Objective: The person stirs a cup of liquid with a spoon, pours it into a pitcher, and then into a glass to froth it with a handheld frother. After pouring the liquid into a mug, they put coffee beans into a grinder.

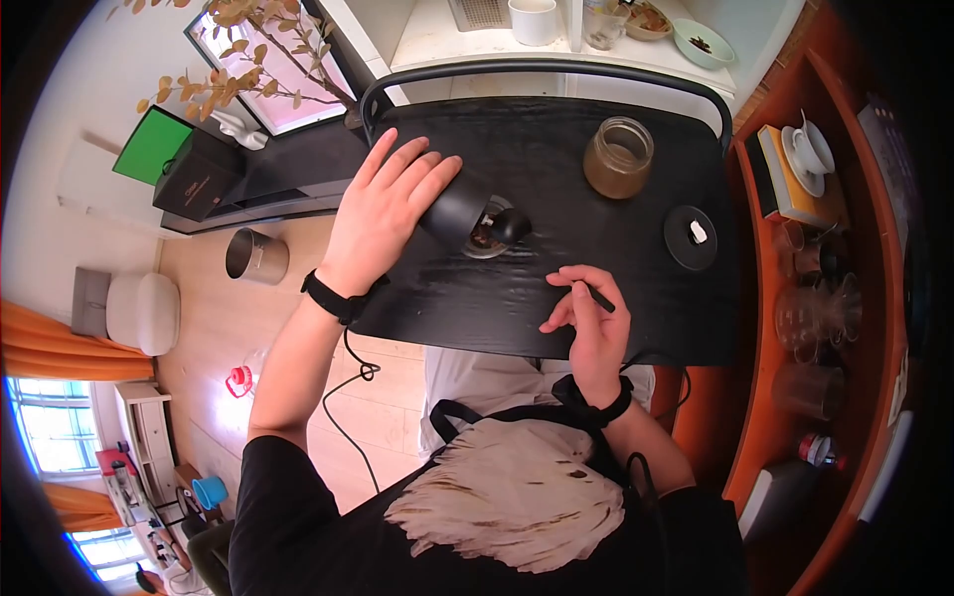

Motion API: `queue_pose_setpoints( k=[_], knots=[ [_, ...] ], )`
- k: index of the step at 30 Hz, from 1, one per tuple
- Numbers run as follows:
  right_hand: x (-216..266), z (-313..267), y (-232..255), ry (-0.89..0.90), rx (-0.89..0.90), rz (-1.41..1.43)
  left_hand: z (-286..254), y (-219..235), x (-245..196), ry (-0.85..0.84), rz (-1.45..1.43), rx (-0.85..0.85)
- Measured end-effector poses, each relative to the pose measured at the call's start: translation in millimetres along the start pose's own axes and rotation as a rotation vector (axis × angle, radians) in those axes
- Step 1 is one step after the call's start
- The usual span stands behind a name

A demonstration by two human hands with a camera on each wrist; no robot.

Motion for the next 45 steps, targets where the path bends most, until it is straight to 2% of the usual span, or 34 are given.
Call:
queue_pose_setpoints(
  k=[18,30,38,45],
  knots=[
    [0.8,-1.9,-0.1,0.002,0.000,-0.003,1.7,2.5,0.8,-0.010,0.127,0.046],
    [1.3,-3.4,1.5,0.002,0.001,-0.015,7.6,1.0,0.6,-0.029,0.129,0.010],
    [-1.7,-6.0,2.5,0.010,0.001,-0.004,15.1,6.2,-4.4,-0.140,0.148,0.056],
    [-0.5,-5.7,3.1,0.046,-0.008,-0.056,15.6,6.5,-4.4,-0.136,0.196,0.036]
  ],
)
Point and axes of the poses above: each hand's wrist, its own z-axis towards the middle knuckle, its own y-axis out of the back of the hand, x = y × z, the point moved 3 cm from there along z, towards the middle knuckle, and after that the axes turned 9 degrees about x, right-handed, at the moved point
